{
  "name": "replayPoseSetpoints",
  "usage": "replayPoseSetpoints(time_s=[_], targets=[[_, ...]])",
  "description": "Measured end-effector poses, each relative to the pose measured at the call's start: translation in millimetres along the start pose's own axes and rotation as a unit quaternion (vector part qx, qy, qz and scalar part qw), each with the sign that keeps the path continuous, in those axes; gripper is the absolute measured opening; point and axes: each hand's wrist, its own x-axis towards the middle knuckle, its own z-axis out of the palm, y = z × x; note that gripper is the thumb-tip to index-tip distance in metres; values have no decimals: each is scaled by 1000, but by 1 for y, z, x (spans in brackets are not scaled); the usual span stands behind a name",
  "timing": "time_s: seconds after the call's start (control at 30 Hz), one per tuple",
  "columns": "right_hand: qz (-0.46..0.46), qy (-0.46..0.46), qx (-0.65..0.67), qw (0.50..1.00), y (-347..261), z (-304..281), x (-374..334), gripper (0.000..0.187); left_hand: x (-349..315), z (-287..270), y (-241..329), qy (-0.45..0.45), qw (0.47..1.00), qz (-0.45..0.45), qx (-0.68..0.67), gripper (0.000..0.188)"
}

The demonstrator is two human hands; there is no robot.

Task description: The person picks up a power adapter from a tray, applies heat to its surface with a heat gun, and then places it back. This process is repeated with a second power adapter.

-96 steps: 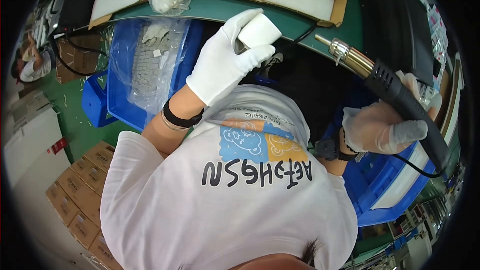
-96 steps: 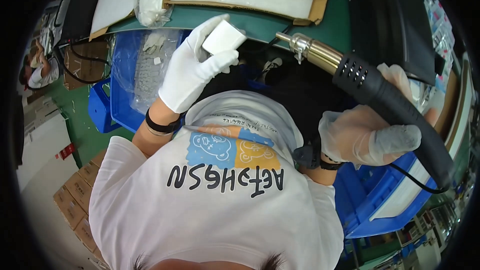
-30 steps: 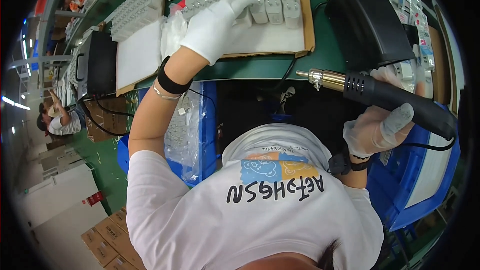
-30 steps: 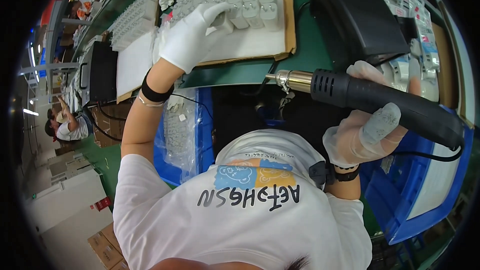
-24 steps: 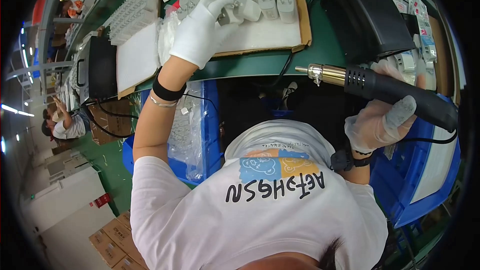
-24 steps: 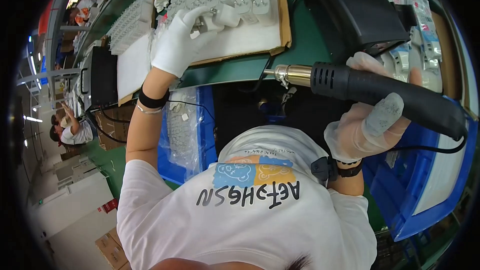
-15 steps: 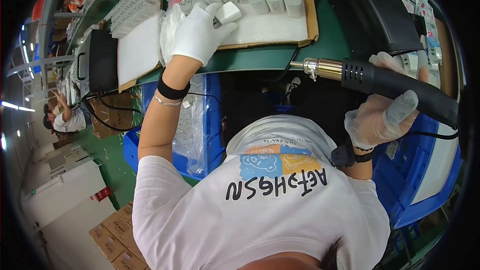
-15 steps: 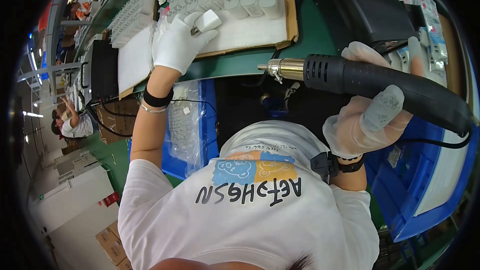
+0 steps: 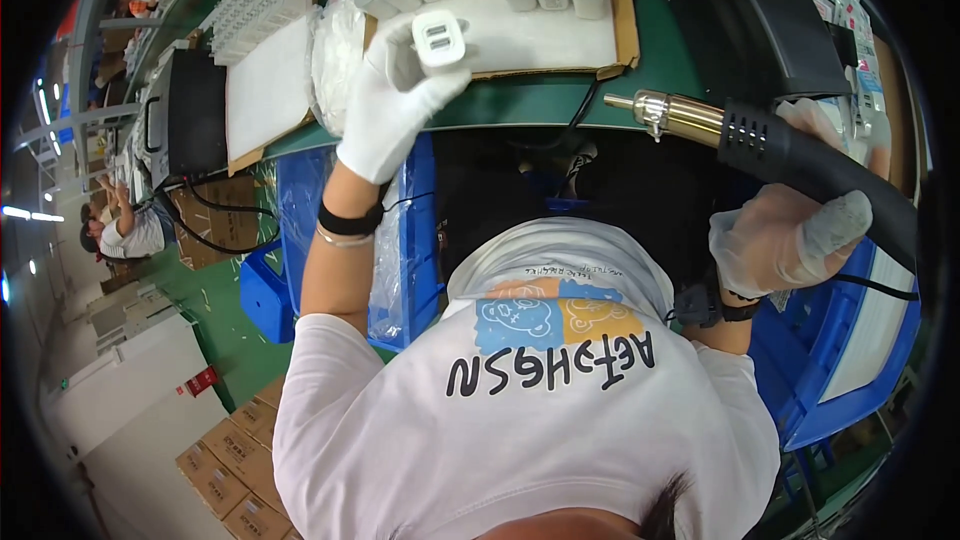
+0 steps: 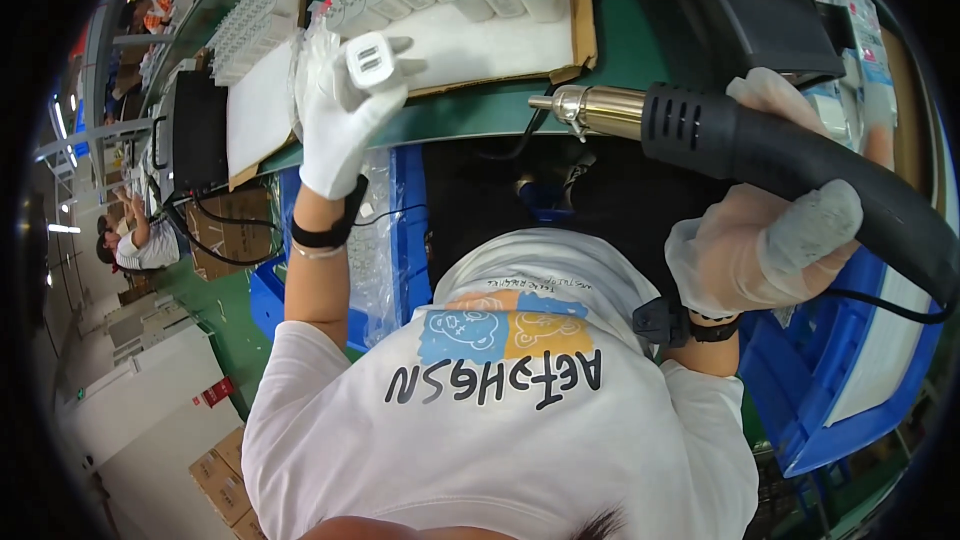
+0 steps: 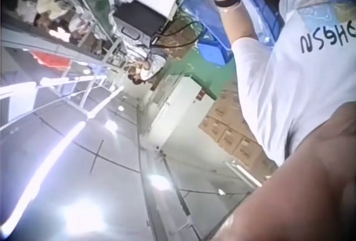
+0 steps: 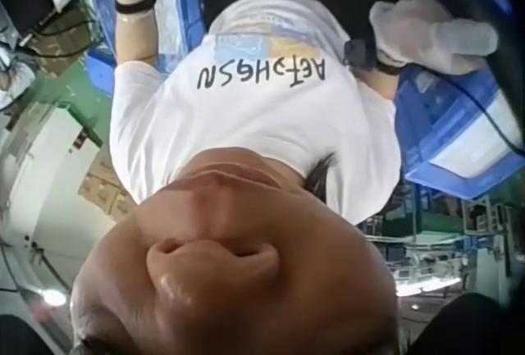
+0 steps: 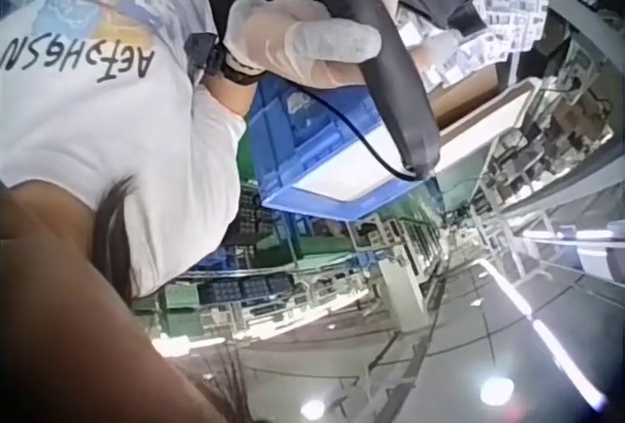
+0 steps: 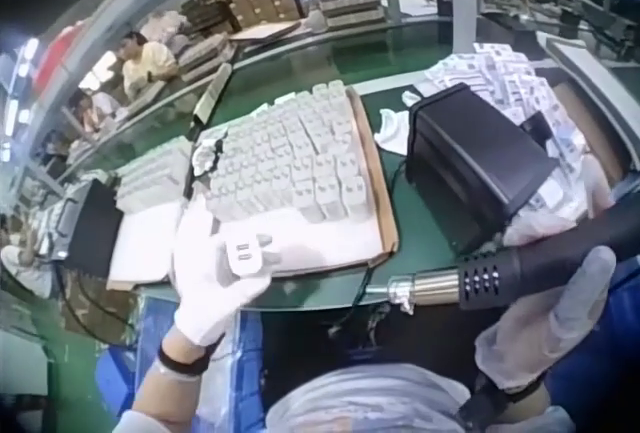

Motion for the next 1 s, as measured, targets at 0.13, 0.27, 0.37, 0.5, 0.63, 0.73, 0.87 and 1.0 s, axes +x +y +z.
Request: replayPoseSetpoints(time_s=[0.13, 0.27, 0.37, 0.5, 0.63, 0.73, 0.87, 1.0], targets=[[-19, -65, 16, 998, 0, -3, 6, 64, -35, 33, 22, -22, 974, -114, -196, 55], [-35, -112, -32, 993, -3, 3, 12, 62, -62, 59, 5, -9, 963, -120, -243, 54], [-62, -72, -57, 994, 5, 8, 9, 63, -71, 66, -6, 21, 972, -127, -196, 58], [-66, -104, 46, 991, 12, -3, 2, 66, -75, 72, -9, 30, 972, -123, -198, 58], [-68, -190, 43, 979, 14, -3, 4, 66, -77, 71, -10, 24, 977, -113, -180, 58], [-70, -256, 42, 963, 13, -5, 9, 66, -79, 73, -15, 27, 974, -121, -191, 58], [-72, -342, 42, 936, 10, -6, 23, 66, -80, 75, -16, 30, 975, -126, -182, 59], [-39, -326, 67, 942, 7, -1, 14, 67, -80, 73, -21, 19, 971, -114, -208, 59]])
